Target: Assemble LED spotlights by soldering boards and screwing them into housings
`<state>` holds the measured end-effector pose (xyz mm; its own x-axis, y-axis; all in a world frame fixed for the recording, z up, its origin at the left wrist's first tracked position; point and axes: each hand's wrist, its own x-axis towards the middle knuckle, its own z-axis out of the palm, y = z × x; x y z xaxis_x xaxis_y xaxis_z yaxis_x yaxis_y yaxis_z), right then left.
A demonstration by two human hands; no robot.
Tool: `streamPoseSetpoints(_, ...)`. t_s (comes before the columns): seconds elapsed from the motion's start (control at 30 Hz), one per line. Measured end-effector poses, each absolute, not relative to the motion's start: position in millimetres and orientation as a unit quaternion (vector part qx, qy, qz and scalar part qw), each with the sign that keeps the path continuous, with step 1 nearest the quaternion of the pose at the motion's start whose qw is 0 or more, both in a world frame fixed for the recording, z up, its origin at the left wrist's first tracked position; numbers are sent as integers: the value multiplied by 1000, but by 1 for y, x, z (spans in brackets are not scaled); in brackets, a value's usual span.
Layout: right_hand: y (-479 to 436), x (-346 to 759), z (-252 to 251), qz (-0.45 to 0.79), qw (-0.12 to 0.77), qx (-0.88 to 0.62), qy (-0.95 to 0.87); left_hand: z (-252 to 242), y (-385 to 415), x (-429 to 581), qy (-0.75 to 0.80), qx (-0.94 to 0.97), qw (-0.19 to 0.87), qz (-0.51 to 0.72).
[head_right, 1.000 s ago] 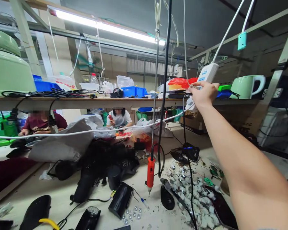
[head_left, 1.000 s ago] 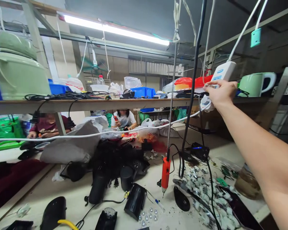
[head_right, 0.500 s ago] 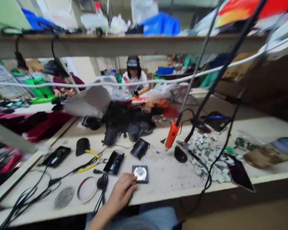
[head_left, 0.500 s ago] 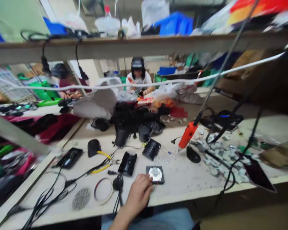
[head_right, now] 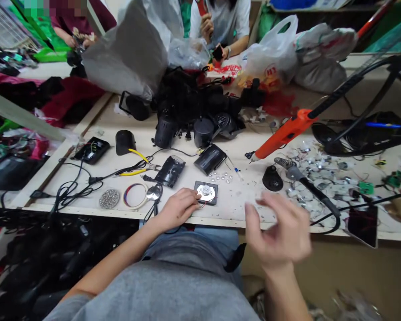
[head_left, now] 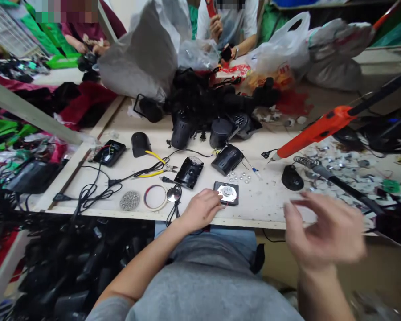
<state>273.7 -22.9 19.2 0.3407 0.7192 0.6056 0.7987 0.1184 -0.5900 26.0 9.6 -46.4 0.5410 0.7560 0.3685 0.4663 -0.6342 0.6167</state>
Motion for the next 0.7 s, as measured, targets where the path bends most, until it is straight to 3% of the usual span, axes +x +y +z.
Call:
streamPoseSetpoints(0.1,14,279,16,10,556,-625,-548,-42,10,26,363,852,225,302)
streamPoseSetpoints(0.23,66,297,20,77,583,-644,-490,-39,9,26,359,849,229,312)
streamPoseSetpoints(0.33,71,291,25,22,579,-646,-497,-39,7,26,365,843,231,320)
streamPoseSetpoints(0.4,59,274,20,-19,539,-624,-565,-41,6,27,371,841,223,325)
streamPoseSetpoints(0.57,24,227,-14,85,347,-461,-812,-41,4,30,364,846,189,342)
streamPoseSetpoints(0.7,17,222,-12,49,339,-445,-828,-39,5,31,373,842,184,343)
